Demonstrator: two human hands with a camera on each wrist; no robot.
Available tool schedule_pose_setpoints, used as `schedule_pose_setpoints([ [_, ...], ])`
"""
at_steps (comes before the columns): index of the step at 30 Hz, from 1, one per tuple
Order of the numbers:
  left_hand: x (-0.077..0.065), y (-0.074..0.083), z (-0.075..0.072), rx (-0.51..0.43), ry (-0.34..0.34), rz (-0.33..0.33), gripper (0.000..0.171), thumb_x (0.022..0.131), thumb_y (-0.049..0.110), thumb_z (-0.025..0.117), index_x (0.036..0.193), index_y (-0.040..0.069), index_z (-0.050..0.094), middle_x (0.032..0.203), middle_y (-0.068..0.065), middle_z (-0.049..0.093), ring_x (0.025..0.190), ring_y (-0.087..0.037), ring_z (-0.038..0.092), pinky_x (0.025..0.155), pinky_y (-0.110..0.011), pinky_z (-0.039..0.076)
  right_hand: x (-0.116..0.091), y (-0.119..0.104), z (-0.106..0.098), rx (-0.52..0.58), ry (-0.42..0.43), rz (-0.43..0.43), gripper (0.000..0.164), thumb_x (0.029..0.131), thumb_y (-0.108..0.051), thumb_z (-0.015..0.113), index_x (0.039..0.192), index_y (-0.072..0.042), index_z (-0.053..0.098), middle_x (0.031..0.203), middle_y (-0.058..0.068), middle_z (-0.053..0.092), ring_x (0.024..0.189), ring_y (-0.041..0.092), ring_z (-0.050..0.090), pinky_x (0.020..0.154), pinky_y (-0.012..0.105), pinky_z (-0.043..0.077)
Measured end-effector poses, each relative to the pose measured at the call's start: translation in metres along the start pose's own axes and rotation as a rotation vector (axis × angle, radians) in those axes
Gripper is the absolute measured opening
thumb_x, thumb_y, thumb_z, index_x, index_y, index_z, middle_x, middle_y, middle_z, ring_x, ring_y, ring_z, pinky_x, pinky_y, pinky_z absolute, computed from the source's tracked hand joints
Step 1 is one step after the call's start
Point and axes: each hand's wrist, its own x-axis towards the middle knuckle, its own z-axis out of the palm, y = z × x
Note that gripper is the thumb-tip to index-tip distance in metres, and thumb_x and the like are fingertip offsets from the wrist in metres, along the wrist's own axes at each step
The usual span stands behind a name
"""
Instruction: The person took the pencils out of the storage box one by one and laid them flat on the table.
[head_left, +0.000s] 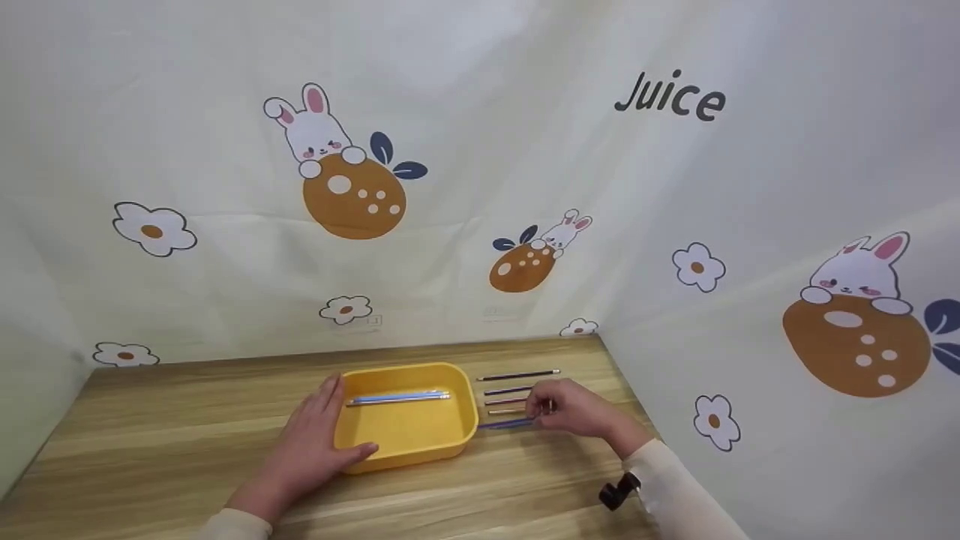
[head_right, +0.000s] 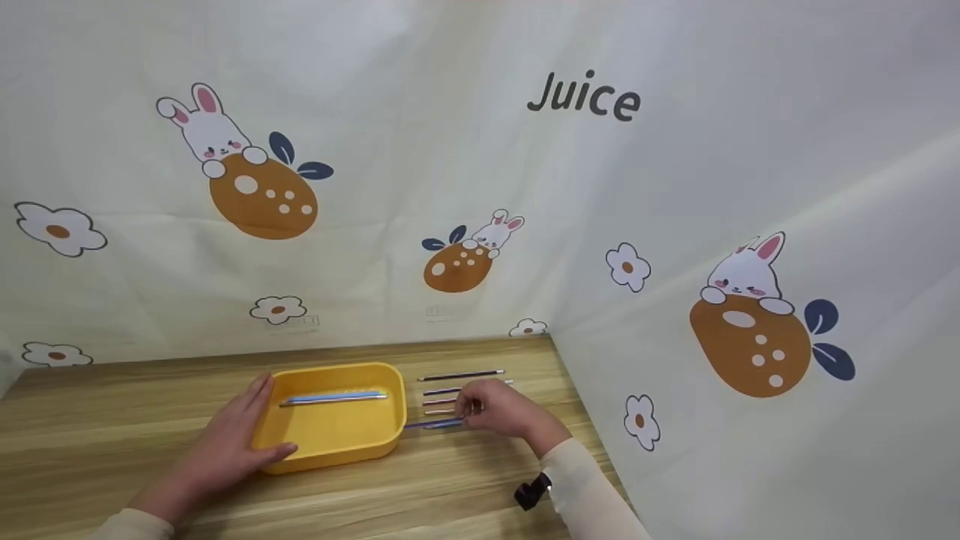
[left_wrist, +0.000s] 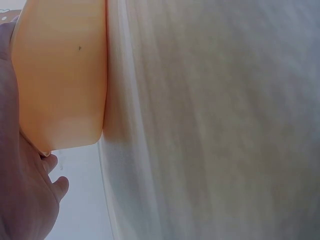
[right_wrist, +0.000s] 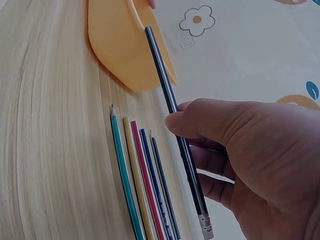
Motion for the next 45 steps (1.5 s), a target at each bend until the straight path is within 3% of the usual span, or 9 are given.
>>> schedule_pose_setpoints([
  [13,0.000,-0.001,-0.001,0.003,-0.008,-0.002,0.128,0.092,0.076,0.074,0.174,-0.005,0.019,0.182,-0.026,0.015,0.165,-0.050,0.020,0.132,-0.069,0.017,-0.014,0.015,-0.002,-0.039,0.026,0.043,0.016,0.094,0.002,0.081,0.099,-0.013,0.081,0.095,-0.008,0.073,0.086,0.006,0.063,0.077,0.026,0.056],
  [23,0.001,-0.002,0.002,-0.001,0.009,0.012,0.126,0.092,0.074,0.077,0.173,-0.006,0.022,0.181,-0.027,0.019,0.165,-0.051,0.022,0.132,-0.071,0.018,-0.018,0.028,0.005,-0.028,0.035,-0.009,0.016,0.093,0.007,0.081,0.098,-0.008,0.081,0.094,-0.002,0.075,0.085,0.004,0.062,0.074,0.025,0.056],
  [33,0.001,-0.002,0.002,0.003,0.001,0.003,0.126,0.092,0.075,0.076,0.173,-0.006,0.023,0.181,-0.026,0.018,0.165,-0.050,0.021,0.132,-0.070,0.017,-0.023,0.038,0.019,-0.015,0.065,0.024,0.013,0.092,0.008,0.082,0.097,-0.003,0.080,0.097,0.003,0.077,0.090,0.006,0.063,0.080,0.024,0.055],
  [45,0.001,-0.001,0.000,0.007,0.003,-0.003,0.127,0.091,0.076,0.076,0.173,-0.005,0.023,0.181,-0.026,0.018,0.165,-0.050,0.023,0.131,-0.070,0.020,-0.022,0.045,0.029,-0.047,0.101,0.087,0.017,0.092,0.008,0.082,0.099,-0.007,0.081,0.101,-0.001,0.076,0.095,0.009,0.066,0.084,0.028,0.057],
])
